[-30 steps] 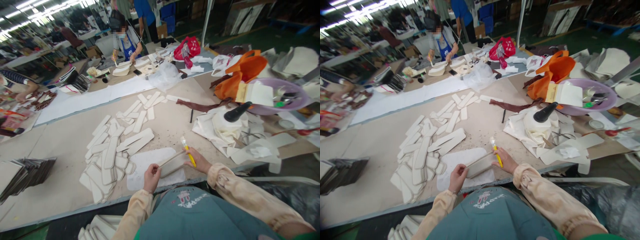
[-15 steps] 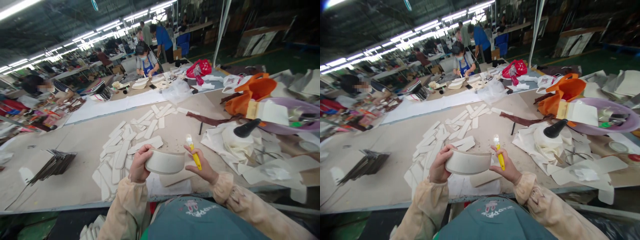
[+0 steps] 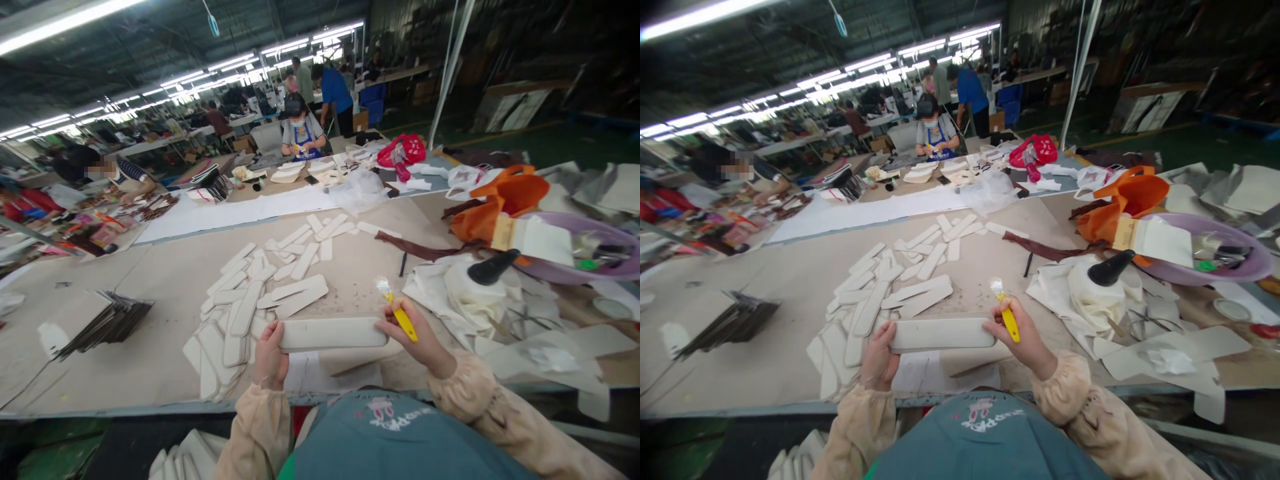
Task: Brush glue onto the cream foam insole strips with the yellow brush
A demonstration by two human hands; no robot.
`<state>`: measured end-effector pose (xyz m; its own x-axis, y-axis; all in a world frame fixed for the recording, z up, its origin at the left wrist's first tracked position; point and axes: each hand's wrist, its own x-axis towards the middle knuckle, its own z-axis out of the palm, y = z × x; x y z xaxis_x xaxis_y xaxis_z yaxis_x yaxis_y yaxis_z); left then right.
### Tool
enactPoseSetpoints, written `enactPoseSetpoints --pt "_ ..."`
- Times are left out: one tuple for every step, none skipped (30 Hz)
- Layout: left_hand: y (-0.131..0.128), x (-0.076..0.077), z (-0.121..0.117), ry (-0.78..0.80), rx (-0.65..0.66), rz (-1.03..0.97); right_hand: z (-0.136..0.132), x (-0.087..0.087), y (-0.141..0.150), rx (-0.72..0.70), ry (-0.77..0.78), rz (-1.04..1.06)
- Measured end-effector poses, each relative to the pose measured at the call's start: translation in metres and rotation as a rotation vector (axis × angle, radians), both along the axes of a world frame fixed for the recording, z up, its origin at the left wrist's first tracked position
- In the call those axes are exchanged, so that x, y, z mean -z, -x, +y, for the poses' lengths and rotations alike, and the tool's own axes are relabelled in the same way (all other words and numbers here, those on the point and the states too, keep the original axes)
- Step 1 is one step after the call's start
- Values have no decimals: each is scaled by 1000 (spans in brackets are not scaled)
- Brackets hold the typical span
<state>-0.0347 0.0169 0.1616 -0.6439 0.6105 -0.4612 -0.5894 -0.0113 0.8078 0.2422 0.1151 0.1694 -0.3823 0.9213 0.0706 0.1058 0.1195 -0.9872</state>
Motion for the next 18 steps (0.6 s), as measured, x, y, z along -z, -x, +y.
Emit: enactPoseSetpoints --pt "-2 4 -2 9 -18 -13 0 0 1 3 -19 -21" --pt "-4 8 -3 14 -31 -23 1 1 3 13 -41 -42" --pt "-6 11 -4 15 -41 -28 1 3 5 25 -62 -62" --pt "-8 13 -5 16 -50 -30 2 6 6 40 -83 -80" --pt "-10 15 -6 17 -57 -30 3 9 8 54 -103 -99" --pt "-12 18 -6 19 -61 -24 4 13 9 71 -126 -118" --pt "-13 20 -7 20 -63 -16 5 16 11 89 -151 -137" --pt "-14 22 -7 22 -66 -8 6 20 12 105 -175 -156" --pt "-15 24 -8 25 -67 -2 7 23 13 120 -197 -172" --pt "-15 26 -9 29 -66 3 7 25 14 133 -217 -188" --pt "-16 27 -10 30 -62 6 8 27 14 143 -232 -202" --pt "-16 27 -11 28 -53 6 8 28 15 148 -241 -213" --pt "-16 28 -12 24 -40 4 9 28 16 152 -246 -222" --pt "-17 27 -12 19 -29 2 9 28 16 157 -249 -230" --pt "-17 27 -13 14 -19 2 10 28 17 162 -254 -239" --pt "-17 27 -13 9 -11 0 10 28 17 166 -259 -249" --pt "-17 27 -13 7 -7 -7 10 28 18 172 -267 -260" --pt "-17 27 -12 7 -7 -16 10 28 18 178 -274 -274"
